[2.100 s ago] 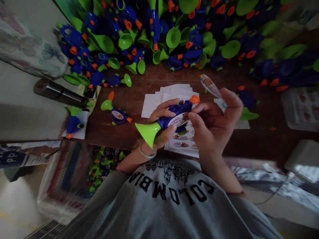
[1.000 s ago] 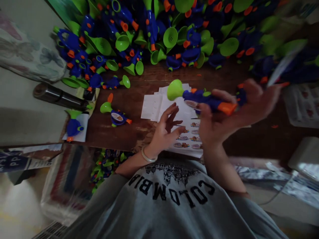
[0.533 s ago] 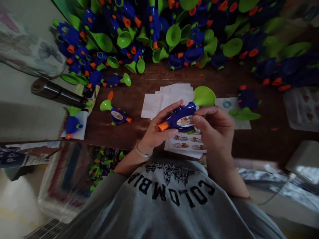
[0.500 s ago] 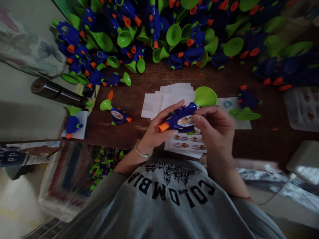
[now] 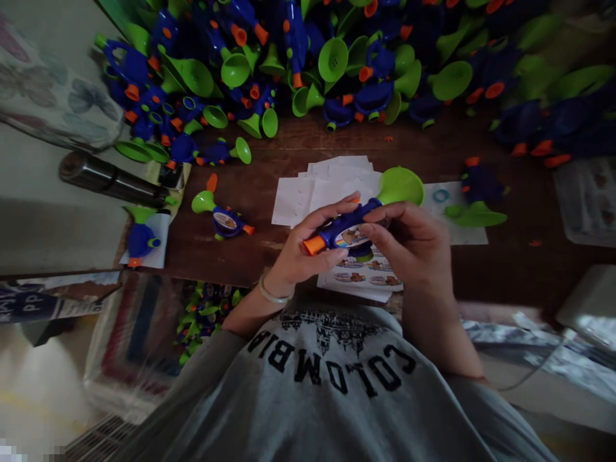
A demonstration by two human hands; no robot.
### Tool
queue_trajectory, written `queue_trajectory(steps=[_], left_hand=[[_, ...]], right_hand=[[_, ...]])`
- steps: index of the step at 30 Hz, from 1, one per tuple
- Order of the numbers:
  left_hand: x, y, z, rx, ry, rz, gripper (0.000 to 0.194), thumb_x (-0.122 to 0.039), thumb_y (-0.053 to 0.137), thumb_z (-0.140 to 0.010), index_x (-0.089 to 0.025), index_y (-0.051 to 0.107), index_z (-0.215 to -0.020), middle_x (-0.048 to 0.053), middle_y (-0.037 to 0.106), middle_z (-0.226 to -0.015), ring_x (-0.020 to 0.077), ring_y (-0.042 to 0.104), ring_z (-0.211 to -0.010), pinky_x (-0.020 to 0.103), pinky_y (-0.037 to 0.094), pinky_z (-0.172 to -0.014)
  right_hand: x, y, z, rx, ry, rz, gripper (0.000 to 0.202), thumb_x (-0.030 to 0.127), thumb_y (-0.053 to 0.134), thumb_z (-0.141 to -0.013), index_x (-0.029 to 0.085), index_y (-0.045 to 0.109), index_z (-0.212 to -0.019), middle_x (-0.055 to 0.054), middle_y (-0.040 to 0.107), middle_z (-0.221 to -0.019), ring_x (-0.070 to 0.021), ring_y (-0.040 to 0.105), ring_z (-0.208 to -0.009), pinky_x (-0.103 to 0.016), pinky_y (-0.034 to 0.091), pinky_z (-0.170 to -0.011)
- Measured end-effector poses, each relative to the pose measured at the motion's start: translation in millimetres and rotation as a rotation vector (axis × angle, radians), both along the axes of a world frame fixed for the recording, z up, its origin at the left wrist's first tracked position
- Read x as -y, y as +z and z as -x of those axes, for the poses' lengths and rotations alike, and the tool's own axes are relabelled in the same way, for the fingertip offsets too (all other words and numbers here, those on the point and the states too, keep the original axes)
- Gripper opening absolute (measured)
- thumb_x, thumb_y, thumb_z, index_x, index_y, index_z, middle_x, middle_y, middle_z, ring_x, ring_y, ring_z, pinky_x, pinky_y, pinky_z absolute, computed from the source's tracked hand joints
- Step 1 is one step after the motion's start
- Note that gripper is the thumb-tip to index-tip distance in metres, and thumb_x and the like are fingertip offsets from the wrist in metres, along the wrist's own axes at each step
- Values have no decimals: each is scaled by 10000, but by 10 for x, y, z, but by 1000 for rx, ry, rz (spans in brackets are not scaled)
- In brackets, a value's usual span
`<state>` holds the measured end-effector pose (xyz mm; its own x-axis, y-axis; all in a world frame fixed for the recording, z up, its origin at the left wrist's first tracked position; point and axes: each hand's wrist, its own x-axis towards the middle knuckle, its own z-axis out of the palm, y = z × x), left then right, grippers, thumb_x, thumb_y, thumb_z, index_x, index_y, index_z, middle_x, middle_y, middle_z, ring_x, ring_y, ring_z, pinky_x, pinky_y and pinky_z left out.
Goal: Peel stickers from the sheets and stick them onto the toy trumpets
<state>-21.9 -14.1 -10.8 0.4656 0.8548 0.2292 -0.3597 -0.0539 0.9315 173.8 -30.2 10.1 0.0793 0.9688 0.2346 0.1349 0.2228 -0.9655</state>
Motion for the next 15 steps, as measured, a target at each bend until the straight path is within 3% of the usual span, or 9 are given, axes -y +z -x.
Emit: queue_trajectory(steps=[15], left_hand=[[-19,-26,-5,-44,-15,-29,572,-324,818,-939,-318,639,-1482,47,552,-1690,332,464,-1621,559,395,-1358]], right_hand=[[28,13,-28,30,10,13,124,324,868,-890,255,796,-964,48,767,-803,-96,634,-624,-245,507,-575]])
